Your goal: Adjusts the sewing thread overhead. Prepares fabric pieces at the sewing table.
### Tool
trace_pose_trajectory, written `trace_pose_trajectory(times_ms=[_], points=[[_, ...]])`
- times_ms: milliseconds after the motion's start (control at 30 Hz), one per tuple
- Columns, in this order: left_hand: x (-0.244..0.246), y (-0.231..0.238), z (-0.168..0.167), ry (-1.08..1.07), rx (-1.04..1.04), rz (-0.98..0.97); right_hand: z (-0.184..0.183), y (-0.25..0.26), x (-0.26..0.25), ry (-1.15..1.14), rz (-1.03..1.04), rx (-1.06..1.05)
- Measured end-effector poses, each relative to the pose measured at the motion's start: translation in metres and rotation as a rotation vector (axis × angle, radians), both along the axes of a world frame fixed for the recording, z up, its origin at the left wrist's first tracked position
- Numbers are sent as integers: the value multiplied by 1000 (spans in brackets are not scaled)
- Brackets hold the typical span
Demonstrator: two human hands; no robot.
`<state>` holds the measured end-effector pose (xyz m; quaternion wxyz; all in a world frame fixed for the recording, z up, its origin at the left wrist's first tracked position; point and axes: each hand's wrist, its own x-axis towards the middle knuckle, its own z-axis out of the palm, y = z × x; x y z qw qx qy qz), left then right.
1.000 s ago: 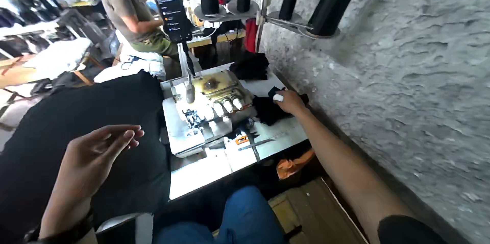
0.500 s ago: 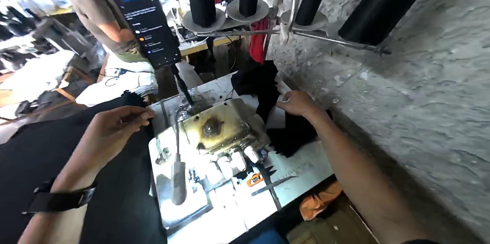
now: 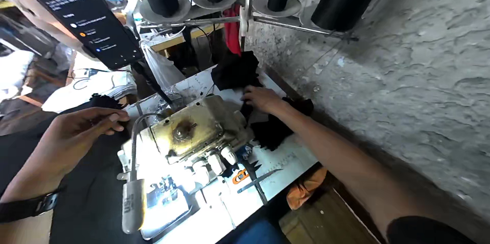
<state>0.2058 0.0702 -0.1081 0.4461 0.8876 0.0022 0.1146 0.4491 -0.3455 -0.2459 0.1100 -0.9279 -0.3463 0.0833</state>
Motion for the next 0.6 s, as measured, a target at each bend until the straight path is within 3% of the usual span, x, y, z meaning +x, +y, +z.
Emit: trace_pose_trajectory(times_ms=[67, 167, 233, 300, 433, 500, 600], points=[[1, -5, 10, 69, 10, 49, 5, -24, -13, 7, -56, -112], [18, -18, 13, 128, 185, 12, 30, -34, -24, 70, -127, -238], [41, -31, 10, 196, 239, -71, 45, -19, -13, 61, -99, -65], [67, -42, 9, 343, 147, -137, 55, 16, 5, 170, -88, 267], [104, -55, 8, 530, -71, -173, 61, 106, 46, 780, -358, 799], [117, -57, 6, 582, -57, -195, 56, 145, 69, 939, -481, 920], [135, -67, 9, 635, 21, -250, 53, 186, 93, 940, -626, 951]])
